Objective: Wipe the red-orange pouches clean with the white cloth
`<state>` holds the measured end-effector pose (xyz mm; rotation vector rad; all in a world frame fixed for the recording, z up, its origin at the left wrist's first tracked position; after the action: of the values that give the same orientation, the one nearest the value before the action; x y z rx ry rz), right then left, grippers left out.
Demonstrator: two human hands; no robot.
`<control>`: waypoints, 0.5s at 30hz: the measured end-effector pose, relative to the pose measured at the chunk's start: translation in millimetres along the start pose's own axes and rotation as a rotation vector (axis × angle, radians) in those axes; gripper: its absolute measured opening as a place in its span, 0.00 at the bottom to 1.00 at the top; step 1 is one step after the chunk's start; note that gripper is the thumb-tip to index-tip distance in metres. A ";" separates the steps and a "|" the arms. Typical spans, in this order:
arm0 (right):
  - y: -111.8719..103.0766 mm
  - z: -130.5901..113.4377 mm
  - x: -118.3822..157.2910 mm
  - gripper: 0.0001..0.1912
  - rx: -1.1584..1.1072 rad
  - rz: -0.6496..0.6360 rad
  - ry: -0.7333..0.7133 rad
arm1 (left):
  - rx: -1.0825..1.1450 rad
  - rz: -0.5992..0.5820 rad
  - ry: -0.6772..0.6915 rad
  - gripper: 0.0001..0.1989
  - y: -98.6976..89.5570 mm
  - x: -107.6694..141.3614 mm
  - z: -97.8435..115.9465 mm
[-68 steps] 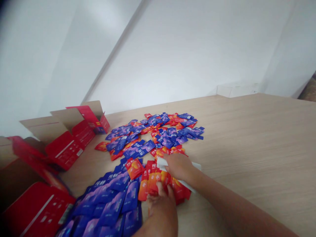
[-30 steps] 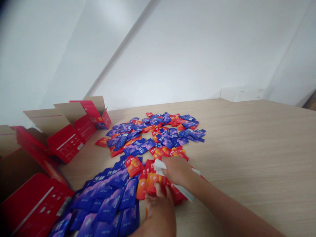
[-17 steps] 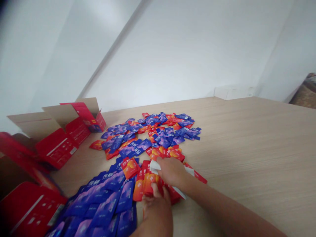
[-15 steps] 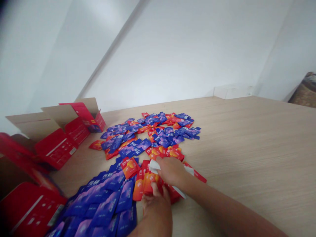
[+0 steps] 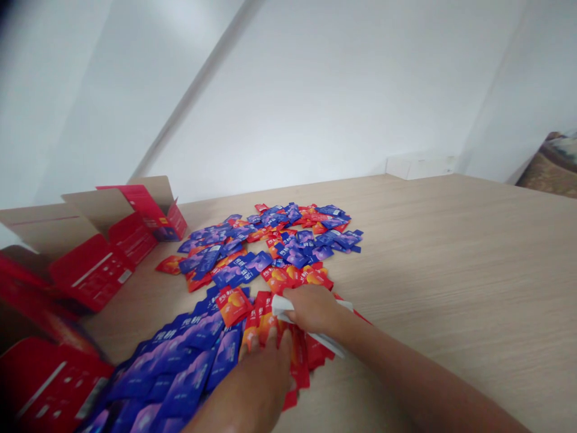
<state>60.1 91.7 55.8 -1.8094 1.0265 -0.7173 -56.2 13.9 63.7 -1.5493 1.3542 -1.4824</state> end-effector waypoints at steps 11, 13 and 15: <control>-21.8 -4.9 7.0 0.21 -0.037 0.078 0.056 | 0.063 -0.170 -0.017 0.39 29.1 -12.2 18.0; -17.4 -6.2 8.4 0.18 -0.031 -0.004 -0.018 | 0.074 -0.177 -0.031 0.39 29.7 -13.0 18.4; -7.6 -4.7 5.5 0.17 -0.026 -0.050 -0.067 | 0.061 -0.158 -0.070 0.36 32.2 -15.0 20.6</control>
<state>61.6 86.7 65.0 -1.8744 0.9539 -0.6716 -42.8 13.5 24.9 -1.6861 1.1586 -1.5330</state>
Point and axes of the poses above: each hand's wrist, its own x-axis away from the middle knuckle, its own y-axis out of the palm, z = x × y, the point moved 1 cm from there along -x, towards the middle knuckle, and after that the axes turned 12 degrees about -x, right-handed, at the moved point
